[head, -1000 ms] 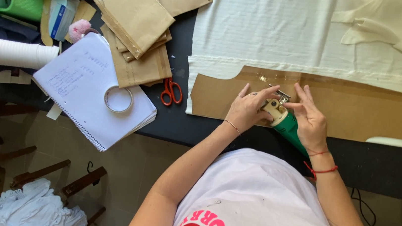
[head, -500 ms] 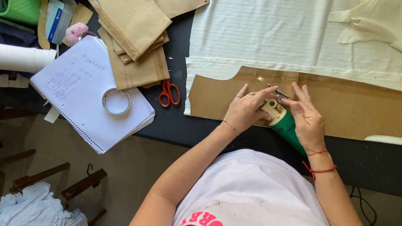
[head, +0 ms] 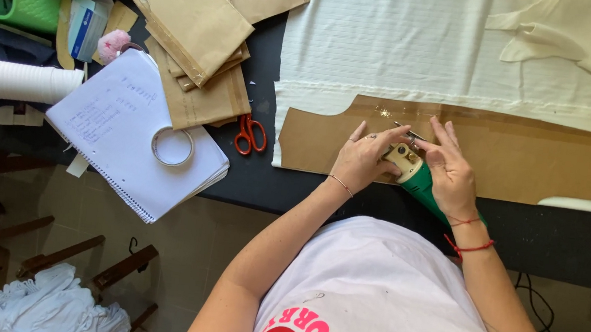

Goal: Cutting fabric using a handheld electric rotary cutter following a cardboard pattern on a cutting table.

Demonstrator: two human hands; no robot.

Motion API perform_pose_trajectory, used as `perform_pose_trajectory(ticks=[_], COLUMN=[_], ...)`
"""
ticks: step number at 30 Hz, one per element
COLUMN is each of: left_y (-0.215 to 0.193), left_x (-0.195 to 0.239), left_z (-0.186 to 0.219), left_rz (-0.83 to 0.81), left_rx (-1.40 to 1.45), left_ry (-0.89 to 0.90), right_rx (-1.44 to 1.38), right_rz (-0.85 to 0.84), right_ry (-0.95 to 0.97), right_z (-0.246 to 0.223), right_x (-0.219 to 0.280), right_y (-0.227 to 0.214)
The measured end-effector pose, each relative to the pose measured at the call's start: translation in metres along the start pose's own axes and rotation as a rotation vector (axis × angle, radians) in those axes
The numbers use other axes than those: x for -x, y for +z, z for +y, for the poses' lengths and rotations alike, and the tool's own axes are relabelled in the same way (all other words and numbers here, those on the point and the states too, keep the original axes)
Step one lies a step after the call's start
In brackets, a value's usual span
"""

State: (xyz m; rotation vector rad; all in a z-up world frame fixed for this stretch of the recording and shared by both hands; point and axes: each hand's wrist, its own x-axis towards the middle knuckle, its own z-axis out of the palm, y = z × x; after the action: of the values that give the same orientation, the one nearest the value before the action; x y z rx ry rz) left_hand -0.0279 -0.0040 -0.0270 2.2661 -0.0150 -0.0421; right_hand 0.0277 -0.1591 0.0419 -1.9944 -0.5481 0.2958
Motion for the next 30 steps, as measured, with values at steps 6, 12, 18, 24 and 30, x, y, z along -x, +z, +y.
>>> perform_pose_trajectory(ticks=[6,12,18,24,30], left_y=[0.008,0.014,0.031,0.041,0.034], left_x=[-0.003,-0.001,-0.001,-0.004,0.002], left_z=[-0.002,-0.005,-0.008,-0.034,-0.024], left_rz=[0.031,0.071,0.031,0.065,0.126], left_rx=[-0.069,-0.258,-0.308,-0.149,-0.233], left_ry=[0.002,-0.087,-0.065,0.000,0.005], right_rx=[0.072,0.072,0.177,0.207,0.147], right_rz=[0.047,-0.059,-0.149,-0.142,-0.087], right_ry=[-0.095,-0.117,-0.109,-0.170,-0.215], right_z=[-0.003,-0.011,-0.007,0.010,0.009], right_x=[0.004,0.015,0.026,0.022,0.028], right_y=[-0.003,0.005,0.005,0.010,0.008])
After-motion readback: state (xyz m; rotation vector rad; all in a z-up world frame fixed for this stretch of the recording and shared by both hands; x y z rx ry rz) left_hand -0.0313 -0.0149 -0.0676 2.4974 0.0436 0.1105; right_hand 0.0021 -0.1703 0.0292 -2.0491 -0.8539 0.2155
